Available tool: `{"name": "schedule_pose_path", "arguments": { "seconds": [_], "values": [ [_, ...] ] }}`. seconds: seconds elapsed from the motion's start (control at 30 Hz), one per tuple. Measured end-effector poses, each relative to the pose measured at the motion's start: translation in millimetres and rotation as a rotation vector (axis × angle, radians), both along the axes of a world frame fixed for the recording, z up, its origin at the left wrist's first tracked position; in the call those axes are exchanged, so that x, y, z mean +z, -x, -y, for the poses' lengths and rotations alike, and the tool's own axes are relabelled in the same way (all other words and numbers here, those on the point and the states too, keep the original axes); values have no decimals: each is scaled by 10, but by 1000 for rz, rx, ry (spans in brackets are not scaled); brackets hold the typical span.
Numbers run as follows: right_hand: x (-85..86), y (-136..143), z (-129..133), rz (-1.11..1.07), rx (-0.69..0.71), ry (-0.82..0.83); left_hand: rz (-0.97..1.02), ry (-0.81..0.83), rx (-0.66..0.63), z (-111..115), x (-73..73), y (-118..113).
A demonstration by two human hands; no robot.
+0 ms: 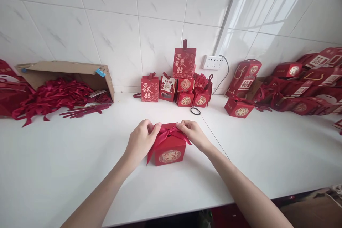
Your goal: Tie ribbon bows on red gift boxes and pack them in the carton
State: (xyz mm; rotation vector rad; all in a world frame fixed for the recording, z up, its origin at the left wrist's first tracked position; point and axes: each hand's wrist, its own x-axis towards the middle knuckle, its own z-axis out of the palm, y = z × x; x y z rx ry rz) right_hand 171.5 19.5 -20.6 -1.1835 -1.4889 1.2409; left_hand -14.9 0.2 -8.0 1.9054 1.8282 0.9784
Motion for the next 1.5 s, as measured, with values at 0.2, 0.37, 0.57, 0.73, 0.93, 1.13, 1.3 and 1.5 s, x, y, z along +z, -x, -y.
{"name": "schedule_pose_path", "arguments": {
  "seconds": [0.2, 0.37, 0.57, 0.73, 0.93, 1.13, 1.3, 1.5],
  "values": [
    [3, 24, 32, -18, -16, 13, 139, 45, -76, -39, -34, -8],
    [-21, 16, 13, -137, 14, 63, 290, -15, -65, -34, -77, -54],
    [-106, 37, -44, -365, -10, 136, 450, -35, -42, -34, -164, -114],
    [-175, 55, -80, -448, -44, 137, 459, -65, -22, -76, -254, -110],
    [-184, 99, -39, -478, -64, 155, 378, -150, 17, -71, -296, -126],
    [-126, -54, -90, -324, -63, 119, 446, -90, -82, -136, -269, -6],
    [128, -337, -70, 74, 102, 142, 493, -251, -208, -241, -131, 68],
    [258, -302, 81, 243, 301, 207, 290, -176, -379, -245, -42, -74]
  ]
}}
